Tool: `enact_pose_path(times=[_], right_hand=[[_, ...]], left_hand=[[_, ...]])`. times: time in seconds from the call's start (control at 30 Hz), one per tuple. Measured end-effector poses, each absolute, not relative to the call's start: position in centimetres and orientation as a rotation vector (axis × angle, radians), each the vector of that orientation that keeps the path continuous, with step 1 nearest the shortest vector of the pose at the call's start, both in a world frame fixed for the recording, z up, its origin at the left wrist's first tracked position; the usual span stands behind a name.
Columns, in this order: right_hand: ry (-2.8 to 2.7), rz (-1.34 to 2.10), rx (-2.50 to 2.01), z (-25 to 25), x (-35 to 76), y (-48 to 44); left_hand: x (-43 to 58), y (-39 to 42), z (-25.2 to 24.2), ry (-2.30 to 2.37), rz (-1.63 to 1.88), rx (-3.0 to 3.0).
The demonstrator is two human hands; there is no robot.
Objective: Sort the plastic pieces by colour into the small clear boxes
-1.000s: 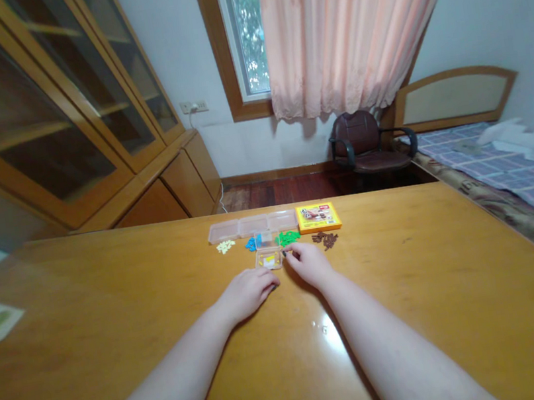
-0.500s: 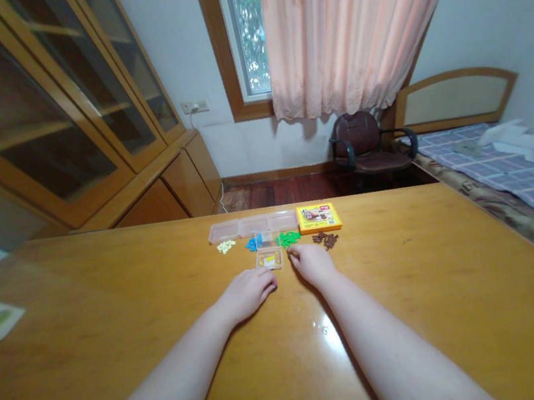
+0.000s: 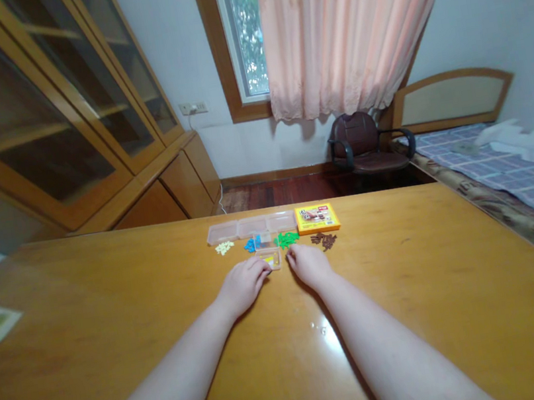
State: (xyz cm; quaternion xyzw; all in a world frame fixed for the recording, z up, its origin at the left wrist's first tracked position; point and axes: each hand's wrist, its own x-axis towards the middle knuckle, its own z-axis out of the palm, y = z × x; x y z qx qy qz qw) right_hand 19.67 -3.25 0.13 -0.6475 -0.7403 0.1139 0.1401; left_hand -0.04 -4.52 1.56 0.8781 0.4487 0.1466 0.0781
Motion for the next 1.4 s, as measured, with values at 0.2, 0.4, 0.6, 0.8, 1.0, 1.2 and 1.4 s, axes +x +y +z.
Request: enact_pose_path(times=[0.2,0.4,0.6,0.8,1.0,1.2,1.4], right_hand=[[-2.064,0.402,-1.669,-0.1,19.6,-3.5],[-1.994,0.468,-1.461,-0.4,19.6,-3.7],[-2.087,0.607,-1.411,-0.4,19.3,-3.7],[-1.945,0.614,-1.486,-0.3,19.6,-3.6],[-1.936,0.581,-1.519,-0.6,19.6,-3.4],[-1.849,0.566,-1.48,-0.9,19.6,-3.1],[-1.711,0.589,-1.322,-1.6,19.8,-2.6]], left_hand=[[-0.7,-3.1,0.5,1.547,0.664,2.423],[-0.8,-3.2,-0.1,1.483,0.809,2.407],[-0.5,-3.4,-0.7,1.509,0.812,2.346],[-0.8,-2.9,-1.8,1.347,0.82,2.177],[-0.9,-2.6,-1.9,1.254,0.884,2.036],[-1.0,-2.6,-1.9,1.239,0.897,2.005],[-0.9,-2.9,-1.4,1.168,0.902,1.982]])
